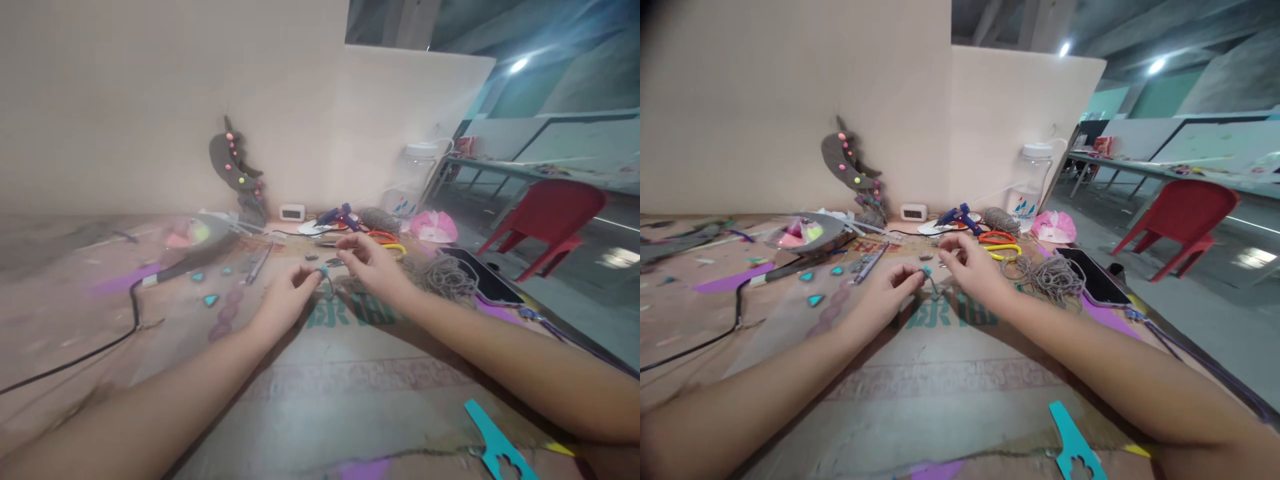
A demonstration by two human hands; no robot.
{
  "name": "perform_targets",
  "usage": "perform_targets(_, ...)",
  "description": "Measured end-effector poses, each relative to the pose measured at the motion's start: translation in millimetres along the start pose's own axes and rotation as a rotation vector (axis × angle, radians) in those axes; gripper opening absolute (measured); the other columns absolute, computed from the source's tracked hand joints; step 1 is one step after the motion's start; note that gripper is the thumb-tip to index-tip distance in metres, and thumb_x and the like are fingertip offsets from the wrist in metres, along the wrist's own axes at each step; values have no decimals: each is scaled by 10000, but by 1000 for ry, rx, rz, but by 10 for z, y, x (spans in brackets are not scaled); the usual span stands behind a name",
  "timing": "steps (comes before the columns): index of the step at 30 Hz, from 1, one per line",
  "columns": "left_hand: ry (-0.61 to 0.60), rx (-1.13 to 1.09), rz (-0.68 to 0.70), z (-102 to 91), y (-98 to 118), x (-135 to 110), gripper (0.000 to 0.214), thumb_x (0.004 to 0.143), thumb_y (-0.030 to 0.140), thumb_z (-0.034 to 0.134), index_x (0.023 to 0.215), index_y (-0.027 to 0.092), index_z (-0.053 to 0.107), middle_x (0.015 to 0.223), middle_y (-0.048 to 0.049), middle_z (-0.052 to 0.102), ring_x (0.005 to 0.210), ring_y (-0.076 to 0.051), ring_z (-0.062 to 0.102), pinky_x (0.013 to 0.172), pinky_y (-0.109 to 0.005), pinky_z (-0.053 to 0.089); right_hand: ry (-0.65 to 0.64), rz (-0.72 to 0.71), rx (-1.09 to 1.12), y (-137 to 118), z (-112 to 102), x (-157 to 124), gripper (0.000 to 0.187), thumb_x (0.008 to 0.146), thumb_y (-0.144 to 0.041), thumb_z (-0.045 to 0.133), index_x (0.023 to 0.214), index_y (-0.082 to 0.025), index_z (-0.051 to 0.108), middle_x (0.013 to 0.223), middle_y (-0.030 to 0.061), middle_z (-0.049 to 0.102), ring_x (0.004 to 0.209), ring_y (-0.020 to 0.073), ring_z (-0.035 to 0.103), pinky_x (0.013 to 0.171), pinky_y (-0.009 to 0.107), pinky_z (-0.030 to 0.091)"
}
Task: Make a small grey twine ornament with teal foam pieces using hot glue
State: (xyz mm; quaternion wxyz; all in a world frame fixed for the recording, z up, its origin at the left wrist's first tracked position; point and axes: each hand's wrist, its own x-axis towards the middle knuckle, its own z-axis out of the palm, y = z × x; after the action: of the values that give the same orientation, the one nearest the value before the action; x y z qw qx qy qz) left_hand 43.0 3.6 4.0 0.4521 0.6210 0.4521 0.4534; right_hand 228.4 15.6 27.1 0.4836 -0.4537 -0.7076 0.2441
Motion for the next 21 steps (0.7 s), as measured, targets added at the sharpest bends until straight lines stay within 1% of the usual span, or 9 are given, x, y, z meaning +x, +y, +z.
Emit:
perform_targets(2,-6,4,-2,3,-25,6,245,815,422,611,831,179,634,817,-32,673,793,-190,602,748,-298,432,28,-6,-70,14,-172,132,223,877,-412,598,892,-190,598,809,4,621,603,110,515,582,259,439)
perform_targets(4,-7,11,6,6,-49,14,248,813,425,608,831,179,636,829,-39,676,803,-197,606,756,-305,433,23,32,-164,83,-348,271,265,891,-433,580,791,-187,585,701,-12,596,598,119,524,604,265,437)
perform_targets(6,-1,23,18,10,-68,22,242,813,418,605,825,178,637,828,-42,677,806,-201,608,759,-310,434,19,101,-271,204,-496,404,289,904,-427,574,758,-179,599,701,4,631,643,141,580,645,272,462)
perform_targets(8,1,34,20,14,-78,28,241,820,414,595,821,177,638,819,-44,678,801,-204,610,756,-313,434,60,187,-369,350,-599,530,205,911,-349,582,899,-158,654,872,56,718,782,176,667,727,283,508)
perform_targets(10,-7,38,15,16,-82,31,247,827,414,587,830,174,644,826,-48,684,805,-205,616,760,-314,436,43,220,-523,484,-651,658,271,905,-303,608,1114,-137,656,1131,112,723,972,206,689,848,297,521)
perform_targets(12,-15,35,16,19,-88,33,251,829,415,586,840,173,650,838,-51,691,813,-205,622,763,-312,438,3,227,-589,589,-654,799,397,873,-285,660,1240,-135,628,1268,138,684,1068,234,679,909,311,514)
perform_targets(15,-14,26,23,24,-106,39,249,827,418,595,841,176,650,839,-50,695,806,-202,622,754,-307,438,-71,221,-619,707,-575,1034,510,807,-277,744,1288,-160,622,1293,125,683,1118,249,670,942,303,504)
perform_targets(17,-11,22,16,27,-115,45,247,826,418,597,835,175,645,827,-48,690,794,-200,615,741,-306,433,-103,235,-637,789,-479,1183,508,777,-292,778,1246,-148,649,1244,129,710,1106,261,678,936,305,507)
perform_targets(21,-16,39,-8,29,-96,42,250,832,414,589,828,170,639,793,-40,665,758,-189,589,703,-297,414,-109,286,-646,969,-278,1390,405,765,-328,791,1109,-131,707,1100,129,759,1012,268,709,869,307,535)
